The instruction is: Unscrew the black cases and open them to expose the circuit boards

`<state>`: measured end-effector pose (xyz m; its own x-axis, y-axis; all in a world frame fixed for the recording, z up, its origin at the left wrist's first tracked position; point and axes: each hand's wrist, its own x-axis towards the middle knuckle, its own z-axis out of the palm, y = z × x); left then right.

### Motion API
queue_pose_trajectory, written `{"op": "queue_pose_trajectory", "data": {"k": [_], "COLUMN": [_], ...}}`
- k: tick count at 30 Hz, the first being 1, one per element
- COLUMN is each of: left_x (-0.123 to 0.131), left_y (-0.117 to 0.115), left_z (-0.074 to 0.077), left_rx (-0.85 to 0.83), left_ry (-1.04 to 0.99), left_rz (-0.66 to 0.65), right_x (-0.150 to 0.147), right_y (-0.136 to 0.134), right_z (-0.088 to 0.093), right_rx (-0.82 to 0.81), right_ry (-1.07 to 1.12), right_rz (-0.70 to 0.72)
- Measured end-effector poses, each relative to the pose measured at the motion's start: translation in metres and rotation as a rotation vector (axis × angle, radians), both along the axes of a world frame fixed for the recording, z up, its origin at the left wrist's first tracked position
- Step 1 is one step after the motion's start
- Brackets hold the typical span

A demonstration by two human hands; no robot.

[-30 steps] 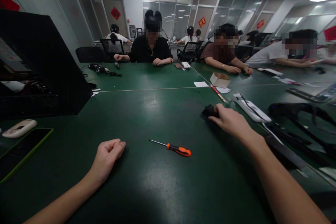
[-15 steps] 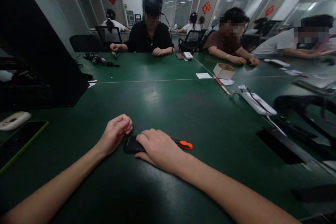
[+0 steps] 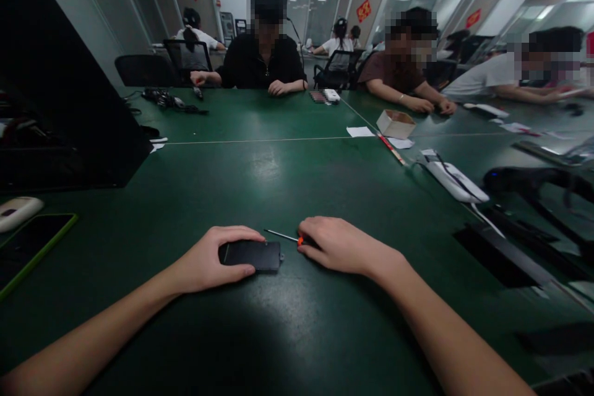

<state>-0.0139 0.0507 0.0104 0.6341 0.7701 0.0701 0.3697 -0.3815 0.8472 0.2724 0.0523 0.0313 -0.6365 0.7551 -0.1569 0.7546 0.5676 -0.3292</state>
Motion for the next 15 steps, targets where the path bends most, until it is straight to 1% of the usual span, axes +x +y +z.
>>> {"op": "queue_pose_trajectory", "data": {"k": [2, 6, 10, 12, 15], "left_x": [0.001, 0.003, 0.006, 0.007, 0.008], "left_y": [-0.002, -0.005, -0.006, -0.006, -0.007], "left_z": [0.002, 0.004, 0.004, 0.004, 0.004], "left_rx": [-0.016, -0.071, -0.082, -0.062, -0.055], "left_ry": [0.01, 0.008, -0.004, 0.001, 0.012], "left_rz": [0.019, 0.046, 0.071, 0.079, 0.099], "right_x": [0.001, -0.001, -0.012, -0.018, -0.023], "right_y": [0.005, 0.01, 0.005, 0.001, -0.003], "right_z": [-0.006, -0.021, -0.034, -0.036, -0.032], "right_rx": [0.001, -0.017, -0.2, -0.272, -0.402], "right_ry": [0.083, 0.354, 0.682, 0.739, 0.688], "right_rz": [-0.037, -0.204, -0.367, -0.382, -0.329]}}
